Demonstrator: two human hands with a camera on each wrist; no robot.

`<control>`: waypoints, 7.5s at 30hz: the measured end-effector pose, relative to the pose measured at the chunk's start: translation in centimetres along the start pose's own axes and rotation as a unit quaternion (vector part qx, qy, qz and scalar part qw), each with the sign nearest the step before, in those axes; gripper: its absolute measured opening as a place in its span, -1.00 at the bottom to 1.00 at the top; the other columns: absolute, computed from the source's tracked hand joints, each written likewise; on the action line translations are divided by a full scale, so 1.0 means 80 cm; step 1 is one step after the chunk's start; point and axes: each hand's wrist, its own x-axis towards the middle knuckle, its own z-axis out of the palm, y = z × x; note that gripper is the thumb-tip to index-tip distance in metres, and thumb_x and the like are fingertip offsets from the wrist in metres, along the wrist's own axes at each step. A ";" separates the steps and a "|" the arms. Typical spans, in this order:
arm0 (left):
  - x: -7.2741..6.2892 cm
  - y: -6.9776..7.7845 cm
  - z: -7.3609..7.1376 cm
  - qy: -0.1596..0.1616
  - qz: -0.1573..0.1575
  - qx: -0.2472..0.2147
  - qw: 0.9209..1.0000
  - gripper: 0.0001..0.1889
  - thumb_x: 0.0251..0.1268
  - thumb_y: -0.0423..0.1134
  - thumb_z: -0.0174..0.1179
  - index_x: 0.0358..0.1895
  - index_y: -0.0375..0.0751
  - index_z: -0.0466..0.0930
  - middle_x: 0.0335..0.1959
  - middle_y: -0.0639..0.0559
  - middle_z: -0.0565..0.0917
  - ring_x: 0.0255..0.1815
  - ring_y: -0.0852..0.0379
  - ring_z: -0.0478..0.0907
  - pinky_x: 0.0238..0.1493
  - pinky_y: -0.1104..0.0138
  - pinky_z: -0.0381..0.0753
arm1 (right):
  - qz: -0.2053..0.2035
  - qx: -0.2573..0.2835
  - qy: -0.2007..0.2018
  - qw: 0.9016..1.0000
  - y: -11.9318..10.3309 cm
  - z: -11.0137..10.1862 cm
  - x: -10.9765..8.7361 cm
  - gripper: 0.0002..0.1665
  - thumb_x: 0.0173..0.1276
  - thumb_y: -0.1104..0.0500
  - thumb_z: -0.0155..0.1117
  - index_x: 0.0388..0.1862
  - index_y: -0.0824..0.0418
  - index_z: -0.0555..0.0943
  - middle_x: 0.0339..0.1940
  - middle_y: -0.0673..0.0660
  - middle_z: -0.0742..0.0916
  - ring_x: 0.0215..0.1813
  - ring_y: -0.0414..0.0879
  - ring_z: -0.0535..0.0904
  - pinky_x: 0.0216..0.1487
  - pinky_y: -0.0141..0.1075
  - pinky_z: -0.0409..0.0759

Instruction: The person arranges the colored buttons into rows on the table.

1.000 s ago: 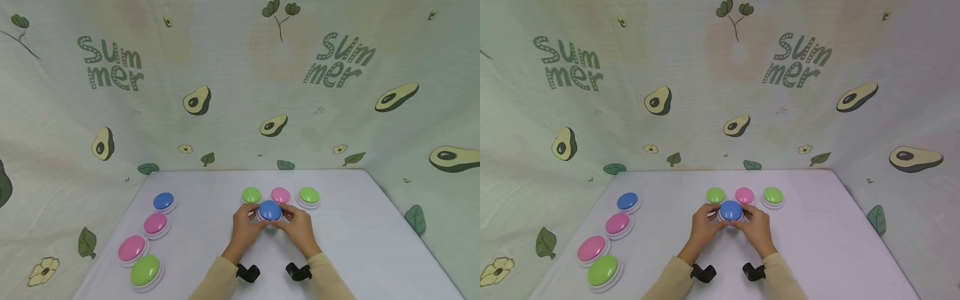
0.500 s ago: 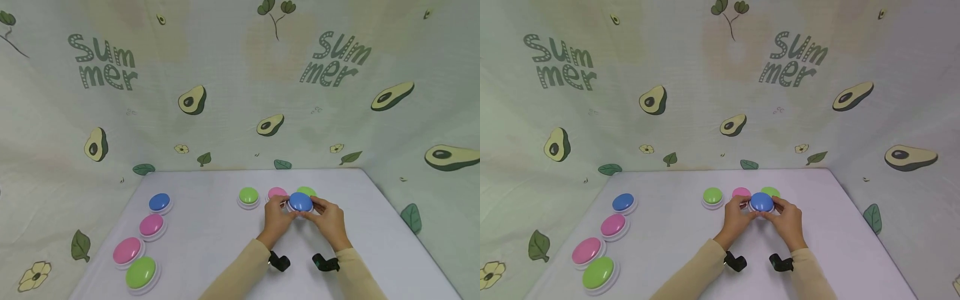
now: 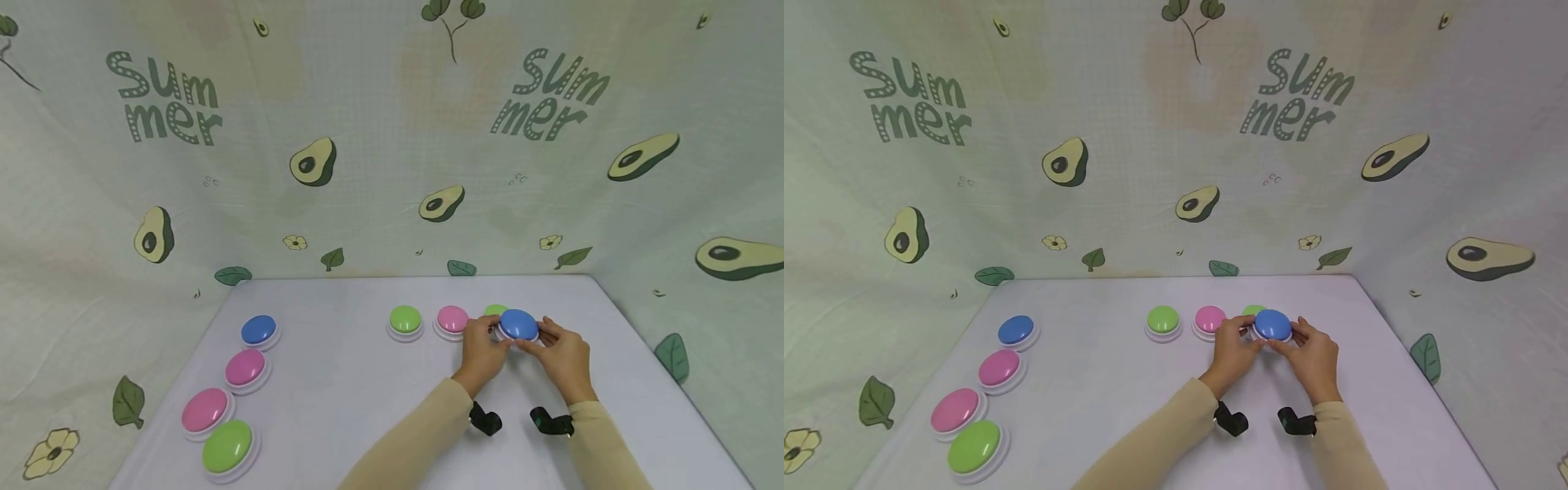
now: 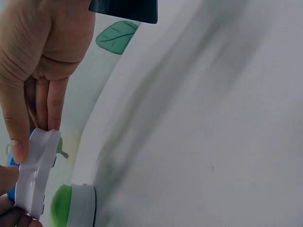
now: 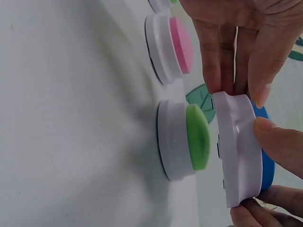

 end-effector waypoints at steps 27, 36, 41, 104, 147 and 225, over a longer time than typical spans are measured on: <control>0.018 0.003 0.069 -0.178 -0.014 0.036 0.983 -0.28 0.32 -0.45 0.32 0.54 -0.44 0.31 0.59 -0.21 0.33 0.63 0.05 0.21 0.58 0.36 0.17 | 0.082 -0.066 -0.026 0.994 0.052 -0.028 0.047 -0.13 0.26 0.25 0.55 0.42 0.62 0.38 0.31 0.63 0.54 0.37 0.52 0.46 0.40 0.31 0.39; 0.019 0.002 0.080 -0.216 -0.015 0.046 0.975 -0.26 0.37 -0.37 0.30 0.57 -0.43 0.24 0.63 -0.21 0.26 0.68 0.05 0.09 0.61 0.36 0.10 | 0.110 -0.054 -0.036 0.992 0.066 -0.025 0.057 -0.12 0.27 0.30 0.52 0.46 0.63 0.33 0.34 0.63 0.51 0.41 0.51 0.43 0.44 0.28 0.37; 0.023 0.000 0.083 -0.221 -0.015 0.057 0.974 -0.25 0.39 -0.34 0.30 0.59 -0.41 0.22 0.65 -0.20 0.23 0.68 0.05 0.08 0.61 0.36 0.09 | 0.116 -0.048 -0.034 0.992 0.069 -0.024 0.063 -0.11 0.25 0.32 0.52 0.45 0.64 0.33 0.34 0.62 0.51 0.41 0.50 0.44 0.46 0.26 0.35; -0.028 -0.035 -0.150 -0.163 0.014 -0.092 0.982 -0.58 0.50 -0.68 -0.10 0.27 -0.49 0.61 0.07 -0.18 0.76 -0.03 0.00 0.78 -0.02 0.38 0.75 | -0.082 0.073 -0.036 0.993 -0.087 0.120 -0.030 -0.22 0.20 0.42 0.58 0.37 0.57 0.47 0.33 0.51 0.61 0.38 0.37 0.55 0.37 0.07 0.54; -0.011 -0.144 -0.523 0.004 -0.175 0.368 0.913 -0.35 0.45 -0.29 0.14 0.40 -0.73 0.22 0.33 -0.69 0.38 0.34 -0.67 0.33 0.39 -0.41 0.31 | -0.177 0.078 -0.385 0.902 -0.248 0.396 -0.059 -0.33 0.57 0.11 0.29 0.53 0.38 0.41 0.52 0.34 0.51 0.58 0.23 0.36 0.58 0.06 0.30; -0.078 -0.104 -0.282 0.023 -0.055 0.155 0.986 -0.33 -0.20 -0.35 0.75 0.09 -0.43 0.67 -0.05 -0.21 0.73 -0.03 -0.07 0.71 0.05 0.11 0.75 | -0.081 0.122 -0.206 0.968 -0.123 0.224 -0.076 -0.25 -0.04 0.42 0.70 0.21 0.48 0.65 0.15 0.42 0.74 0.22 0.26 0.70 0.21 -0.03 0.68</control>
